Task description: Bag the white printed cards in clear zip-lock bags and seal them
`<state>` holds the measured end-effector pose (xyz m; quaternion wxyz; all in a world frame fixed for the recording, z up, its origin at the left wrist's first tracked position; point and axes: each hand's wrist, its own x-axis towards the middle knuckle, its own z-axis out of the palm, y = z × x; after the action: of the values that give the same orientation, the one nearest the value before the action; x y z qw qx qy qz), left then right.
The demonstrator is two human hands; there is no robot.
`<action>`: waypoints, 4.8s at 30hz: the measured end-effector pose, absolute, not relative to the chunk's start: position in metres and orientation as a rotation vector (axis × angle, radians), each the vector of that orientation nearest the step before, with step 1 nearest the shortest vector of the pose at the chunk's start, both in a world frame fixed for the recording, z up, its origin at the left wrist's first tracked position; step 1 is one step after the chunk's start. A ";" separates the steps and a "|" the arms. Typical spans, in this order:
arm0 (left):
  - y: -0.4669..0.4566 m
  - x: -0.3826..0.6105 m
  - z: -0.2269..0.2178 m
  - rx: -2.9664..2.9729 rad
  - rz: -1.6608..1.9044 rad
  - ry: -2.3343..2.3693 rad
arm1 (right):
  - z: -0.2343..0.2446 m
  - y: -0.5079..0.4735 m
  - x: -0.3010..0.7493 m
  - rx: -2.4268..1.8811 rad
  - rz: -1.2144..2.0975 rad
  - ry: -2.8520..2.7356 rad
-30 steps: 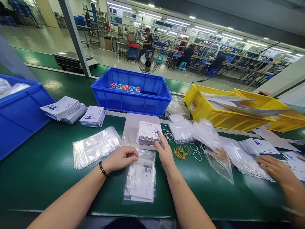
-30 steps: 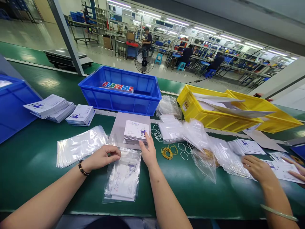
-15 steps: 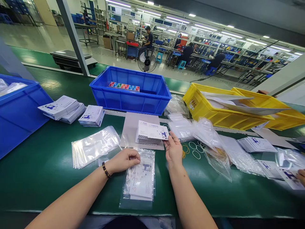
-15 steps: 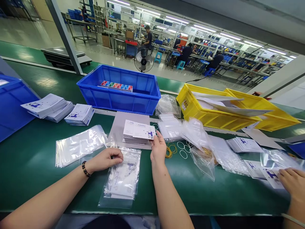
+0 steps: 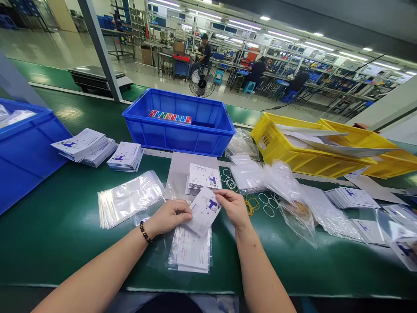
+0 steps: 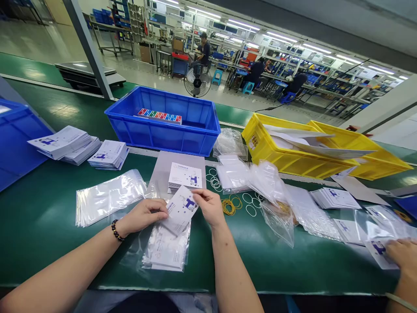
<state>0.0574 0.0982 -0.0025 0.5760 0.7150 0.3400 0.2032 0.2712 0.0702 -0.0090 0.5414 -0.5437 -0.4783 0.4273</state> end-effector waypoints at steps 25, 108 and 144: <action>0.092 0.068 -0.005 1.387 0.573 1.000 | -0.008 0.063 0.237 -1.406 1.232 -1.463; 0.096 0.063 -0.006 1.345 0.550 1.049 | -0.021 0.058 0.216 -1.364 0.037 -1.871; 0.104 0.050 0.000 1.740 0.356 0.841 | -0.023 0.079 0.268 -1.235 0.633 -0.621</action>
<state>0.0499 0.1041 -0.0001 0.5548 0.7366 0.3562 0.1509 0.2676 0.0790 -0.0227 0.7247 -0.5596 -0.2815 0.2871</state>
